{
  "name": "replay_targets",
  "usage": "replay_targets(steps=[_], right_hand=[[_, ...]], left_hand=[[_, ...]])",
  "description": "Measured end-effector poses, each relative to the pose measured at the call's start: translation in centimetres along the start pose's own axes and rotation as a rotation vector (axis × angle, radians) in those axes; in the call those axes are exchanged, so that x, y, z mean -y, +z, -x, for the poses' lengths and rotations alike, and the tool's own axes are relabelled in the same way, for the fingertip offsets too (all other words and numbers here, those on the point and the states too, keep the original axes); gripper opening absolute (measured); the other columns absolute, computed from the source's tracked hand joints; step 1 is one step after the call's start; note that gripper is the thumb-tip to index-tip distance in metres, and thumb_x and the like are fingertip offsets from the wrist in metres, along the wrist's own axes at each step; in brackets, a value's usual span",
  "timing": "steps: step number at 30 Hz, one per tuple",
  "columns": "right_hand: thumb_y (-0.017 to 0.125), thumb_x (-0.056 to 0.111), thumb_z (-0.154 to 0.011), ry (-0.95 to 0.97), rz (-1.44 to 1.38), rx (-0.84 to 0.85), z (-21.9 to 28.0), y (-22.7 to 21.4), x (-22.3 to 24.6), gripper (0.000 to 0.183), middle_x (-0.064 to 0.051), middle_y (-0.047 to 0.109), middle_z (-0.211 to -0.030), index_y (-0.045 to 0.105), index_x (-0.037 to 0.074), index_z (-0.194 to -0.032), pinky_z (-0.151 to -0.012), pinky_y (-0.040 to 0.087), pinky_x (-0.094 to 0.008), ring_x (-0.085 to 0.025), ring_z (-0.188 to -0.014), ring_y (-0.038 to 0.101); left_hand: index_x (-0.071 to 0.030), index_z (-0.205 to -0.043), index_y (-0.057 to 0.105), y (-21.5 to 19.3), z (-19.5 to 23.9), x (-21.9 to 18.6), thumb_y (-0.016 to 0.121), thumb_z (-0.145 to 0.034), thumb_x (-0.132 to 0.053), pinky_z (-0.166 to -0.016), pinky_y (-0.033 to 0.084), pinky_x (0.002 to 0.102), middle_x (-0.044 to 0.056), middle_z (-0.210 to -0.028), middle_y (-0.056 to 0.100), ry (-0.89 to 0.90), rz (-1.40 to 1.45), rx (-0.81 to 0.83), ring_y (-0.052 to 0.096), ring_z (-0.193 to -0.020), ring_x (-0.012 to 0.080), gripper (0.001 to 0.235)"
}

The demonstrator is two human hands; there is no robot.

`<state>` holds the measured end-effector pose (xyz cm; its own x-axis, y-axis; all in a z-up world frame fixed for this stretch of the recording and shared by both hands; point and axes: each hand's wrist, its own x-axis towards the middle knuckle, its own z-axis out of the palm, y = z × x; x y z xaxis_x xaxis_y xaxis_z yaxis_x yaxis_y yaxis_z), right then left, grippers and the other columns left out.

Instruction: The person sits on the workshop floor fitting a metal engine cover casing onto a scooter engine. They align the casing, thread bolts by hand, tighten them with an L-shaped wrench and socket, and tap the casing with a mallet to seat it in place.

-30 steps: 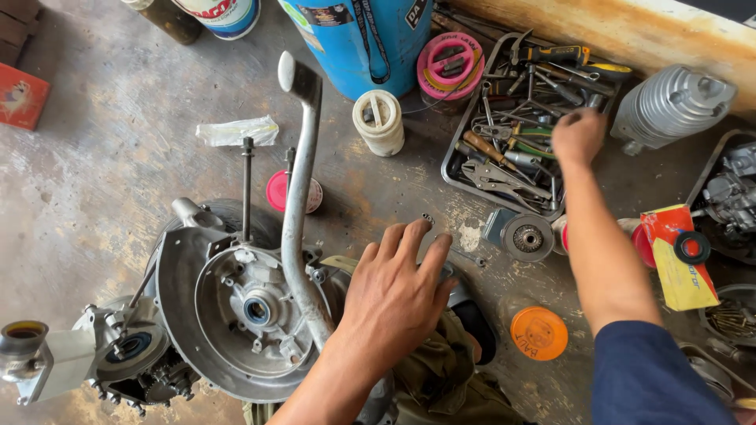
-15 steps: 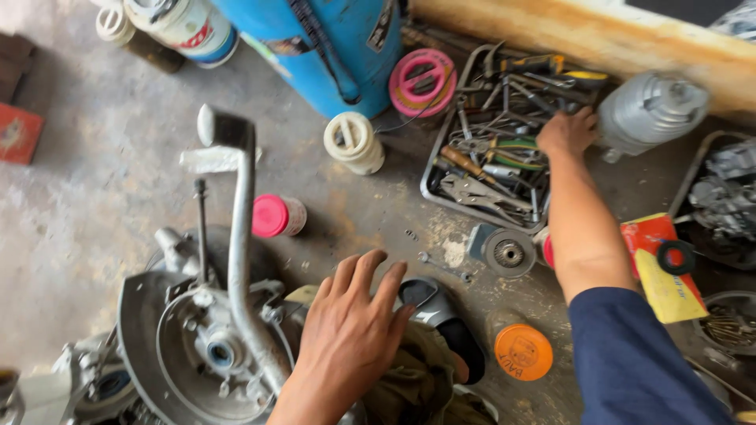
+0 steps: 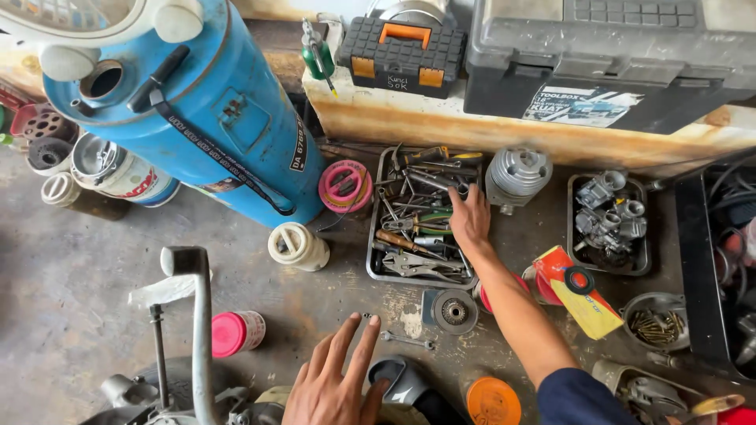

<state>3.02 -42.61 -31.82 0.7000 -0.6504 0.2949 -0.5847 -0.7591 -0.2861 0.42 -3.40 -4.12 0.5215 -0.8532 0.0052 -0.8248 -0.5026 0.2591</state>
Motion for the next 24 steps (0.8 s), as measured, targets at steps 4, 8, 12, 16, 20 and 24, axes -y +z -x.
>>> replay_targets(steps=[4, 8, 12, 16, 20, 24], right_hand=[[0.061, -0.002, -0.099, -0.191, -0.161, -0.167, 3.2, -5.2, 3.6, 0.027, -0.020, 0.051, -0.105, 0.065, 0.010, -0.122, -0.054, 0.049, -0.030, -0.022, -0.071, 0.050], [0.065, -0.007, -0.079, -0.279, -0.258, -0.183, 9.7, -16.0, 9.8, 0.045, -0.017, 0.052, -0.111, 0.067, 0.012, -0.120, -0.077, 0.048, -0.044, -0.034, -0.083, 0.054], [0.051, -0.014, -0.079, -0.258, -0.644, -0.101, 13.3, -20.9, 12.2, 0.038, -0.019, 0.049, -0.111, 0.064, 0.003, -0.110, -0.078, 0.047, -0.041, -0.031, -0.085, 0.051], [0.039, -0.005, -0.087, -0.061, -1.118, -0.017, 14.8, -21.2, 12.9, 0.043, -0.011, 0.053, -0.095, 0.049, 0.004, -0.128, -0.079, 0.050, -0.032, -0.021, -0.087, 0.054], [0.042, 0.004, -0.086, 0.103, -1.671, 0.132, 15.4, -20.3, 15.3, 0.063, -0.012, 0.051, -0.085, 0.038, 0.010, -0.149, -0.051, 0.051, -0.029, -0.020, -0.068, 0.059], [0.042, 0.003, -0.084, 0.098, -1.775, 0.201, 15.9, -21.5, 17.8, 0.064, -0.012, 0.049, -0.086, 0.039, 0.009, -0.148, -0.058, 0.052, -0.033, -0.022, -0.068, 0.057]], left_hand=[[-0.020, -0.156, 0.038, -1.2, -0.1, -0.8, 0.075, -0.083, -0.039, -0.087, 0.053, 0.047, 0.015, -0.154, 0.042, -0.005, 0.072, 0.035, 0.053, -0.127, 0.0323, 0.084], [-0.016, -0.154, 0.040, -3.7, -0.2, -1.7, 0.078, -0.077, -0.034, -0.081, 0.051, 0.044, 0.015, -0.154, 0.044, -0.015, 0.064, -0.029, 0.053, -0.123, 0.0332, 0.088], [-0.010, -0.150, 0.046, -5.2, 0.4, -1.7, 0.071, -0.082, -0.029, -0.083, 0.050, 0.042, 0.017, -0.147, 0.051, -0.037, 0.070, -0.136, 0.057, -0.120, 0.0336, 0.075], [-0.003, -0.142, 0.051, -6.7, 1.8, -1.6, 0.064, -0.093, -0.022, -0.086, 0.051, 0.046, 0.019, -0.132, 0.059, -0.045, 0.209, -0.274, 0.060, -0.114, 0.0391, 0.054], [-0.002, -0.143, 0.052, -7.2, 3.0, -0.7, 0.075, -0.085, -0.033, -0.083, 0.052, 0.050, 0.022, -0.122, 0.063, 0.068, 0.344, -0.280, 0.063, -0.110, 0.0433, 0.070], [-0.009, -0.135, 0.062, -7.0, 4.1, -1.1, 0.079, -0.080, -0.033, -0.078, 0.049, 0.043, 0.012, -0.113, 0.068, 0.167, 0.282, -0.304, 0.066, -0.103, 0.0333, 0.063]])
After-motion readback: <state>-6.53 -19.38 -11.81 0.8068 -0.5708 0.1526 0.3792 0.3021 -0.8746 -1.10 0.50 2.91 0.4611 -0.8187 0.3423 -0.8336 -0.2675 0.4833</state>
